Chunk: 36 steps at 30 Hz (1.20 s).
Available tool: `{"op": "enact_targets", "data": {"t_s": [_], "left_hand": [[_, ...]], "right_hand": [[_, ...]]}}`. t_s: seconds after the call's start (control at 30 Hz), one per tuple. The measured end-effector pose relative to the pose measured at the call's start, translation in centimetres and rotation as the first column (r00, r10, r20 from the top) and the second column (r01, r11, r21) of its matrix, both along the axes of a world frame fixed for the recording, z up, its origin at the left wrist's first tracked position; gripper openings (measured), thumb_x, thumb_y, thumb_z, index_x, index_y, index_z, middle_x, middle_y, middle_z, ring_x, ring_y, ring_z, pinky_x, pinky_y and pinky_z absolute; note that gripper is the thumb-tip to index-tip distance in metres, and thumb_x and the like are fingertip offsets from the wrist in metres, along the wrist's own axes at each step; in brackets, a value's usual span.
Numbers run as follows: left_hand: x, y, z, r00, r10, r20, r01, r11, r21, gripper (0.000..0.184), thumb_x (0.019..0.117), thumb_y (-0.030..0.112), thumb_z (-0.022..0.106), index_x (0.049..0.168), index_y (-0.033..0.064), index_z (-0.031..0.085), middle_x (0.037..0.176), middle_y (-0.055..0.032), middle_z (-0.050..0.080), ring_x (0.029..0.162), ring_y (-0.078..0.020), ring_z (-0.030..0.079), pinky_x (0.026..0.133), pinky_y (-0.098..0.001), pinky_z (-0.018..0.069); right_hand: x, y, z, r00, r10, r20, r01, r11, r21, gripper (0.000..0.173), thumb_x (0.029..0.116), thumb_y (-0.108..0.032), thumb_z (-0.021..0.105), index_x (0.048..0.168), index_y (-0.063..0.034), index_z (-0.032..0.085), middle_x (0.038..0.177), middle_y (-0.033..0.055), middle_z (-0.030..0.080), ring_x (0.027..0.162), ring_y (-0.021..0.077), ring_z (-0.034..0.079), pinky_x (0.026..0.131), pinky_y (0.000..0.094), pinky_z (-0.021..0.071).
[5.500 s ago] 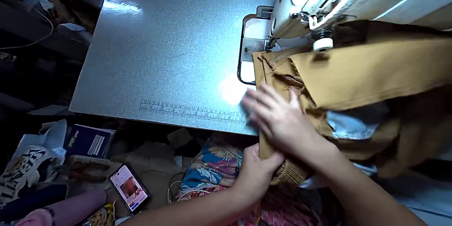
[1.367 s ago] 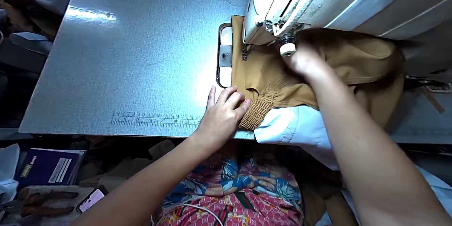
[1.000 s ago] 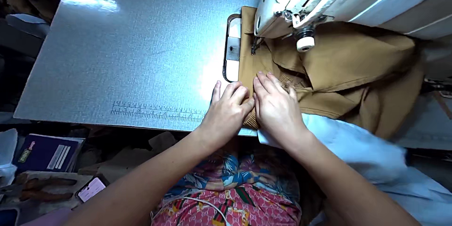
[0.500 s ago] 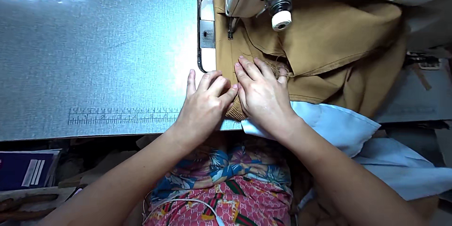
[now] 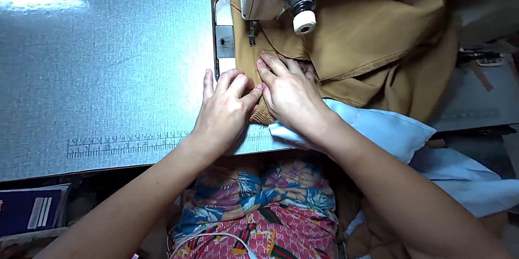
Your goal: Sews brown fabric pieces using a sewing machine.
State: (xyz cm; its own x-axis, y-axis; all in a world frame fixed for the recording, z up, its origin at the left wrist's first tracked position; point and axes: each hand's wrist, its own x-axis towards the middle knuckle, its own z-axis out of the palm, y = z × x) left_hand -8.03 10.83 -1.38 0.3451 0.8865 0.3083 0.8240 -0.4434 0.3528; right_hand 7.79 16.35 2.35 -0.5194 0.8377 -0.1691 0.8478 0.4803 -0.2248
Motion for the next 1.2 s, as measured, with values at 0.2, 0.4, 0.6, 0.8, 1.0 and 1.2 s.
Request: {"op": "enact_targets", "data": {"t_s": [0.2,0.4,0.6,0.8,1.0,1.2], "left_hand": [[-0.4,1.5,-0.2,1.000,0.012,-0.002,-0.012,1.000,0.009,0.024,0.1006,0.015,0.059,0.116,0.0097,0.076,0.117,-0.0145,0.069,0.131,-0.0456,0.054,0.104,-0.0805,0.0278],[-0.7,3.0,0.3,1.000,0.019,-0.009,-0.019,0.999,-0.026,0.025,0.0994,0.013,0.061,0.120,0.0093,0.076,0.121,-0.0156,0.068,0.133,-0.0469,0.052,0.105,-0.0810,0.0248],[-0.9,4.7,0.7,0.999,0.040,-0.026,-0.041,0.998,-0.054,0.025,0.0992,0.011,0.062,0.120,0.0093,0.076,0.121,-0.0171,0.067,0.134,-0.0470,0.051,0.106,-0.0811,0.0233],[-0.8,5.8,0.7,0.997,0.065,-0.049,-0.063,0.998,0.028,0.026,0.0968,0.001,0.060,0.115,0.0088,0.077,0.115,-0.0174,0.068,0.125,-0.0443,0.057,0.107,-0.0796,0.0251],[-0.5,6.1,0.5,0.989,0.148,-0.012,-0.147,0.987,0.062,0.021,0.0965,-0.002,0.058,0.102,0.0059,0.078,0.115,-0.0109,0.074,0.127,-0.0366,0.061,0.110,-0.0750,0.0268],[-0.5,7.0,0.8,0.979,0.202,-0.035,-0.202,0.979,0.020,0.019,0.0996,0.004,0.059,0.101,0.0059,0.078,0.117,-0.0082,0.074,0.120,-0.0299,0.066,0.108,-0.0649,0.0365]], "right_hand": [[-0.1,1.7,-0.1,0.997,0.021,-0.069,-0.024,0.999,-0.036,0.047,0.1092,-0.016,0.038,0.154,-0.0038,0.046,0.165,0.0085,0.037,0.140,0.0361,0.048,0.108,0.0502,0.0436],[-0.2,3.2,-0.4,0.989,0.050,-0.141,-0.052,0.999,-0.011,0.048,0.1086,-0.014,0.038,0.153,0.0022,0.044,0.163,0.0142,0.039,0.143,0.0328,0.048,0.117,0.0455,0.0361],[-0.3,5.0,-0.5,0.981,0.053,-0.185,-0.058,0.998,-0.019,0.047,0.1086,-0.012,0.035,0.151,0.0038,0.047,0.161,0.0169,0.042,0.146,0.0286,0.046,0.118,0.0420,0.0368],[-0.7,6.6,-0.4,0.985,0.021,-0.170,-0.031,0.998,-0.057,0.047,0.1087,-0.013,0.034,0.152,0.0008,0.046,0.160,0.0173,0.043,0.146,0.0296,0.045,0.118,0.0447,0.0355],[-1.0,7.8,-1.2,0.971,-0.003,-0.240,0.002,1.000,-0.005,0.037,0.1089,-0.015,0.039,0.129,0.0041,0.063,0.123,0.0269,0.066,0.120,0.0409,0.063,0.100,0.0572,0.0475],[-1.5,8.1,-1.0,0.972,-0.082,-0.222,0.076,0.997,-0.034,0.039,0.1098,-0.018,0.037,0.121,0.0046,0.067,0.117,0.0280,0.068,0.117,0.0432,0.064,0.098,0.0609,0.0467]]}}
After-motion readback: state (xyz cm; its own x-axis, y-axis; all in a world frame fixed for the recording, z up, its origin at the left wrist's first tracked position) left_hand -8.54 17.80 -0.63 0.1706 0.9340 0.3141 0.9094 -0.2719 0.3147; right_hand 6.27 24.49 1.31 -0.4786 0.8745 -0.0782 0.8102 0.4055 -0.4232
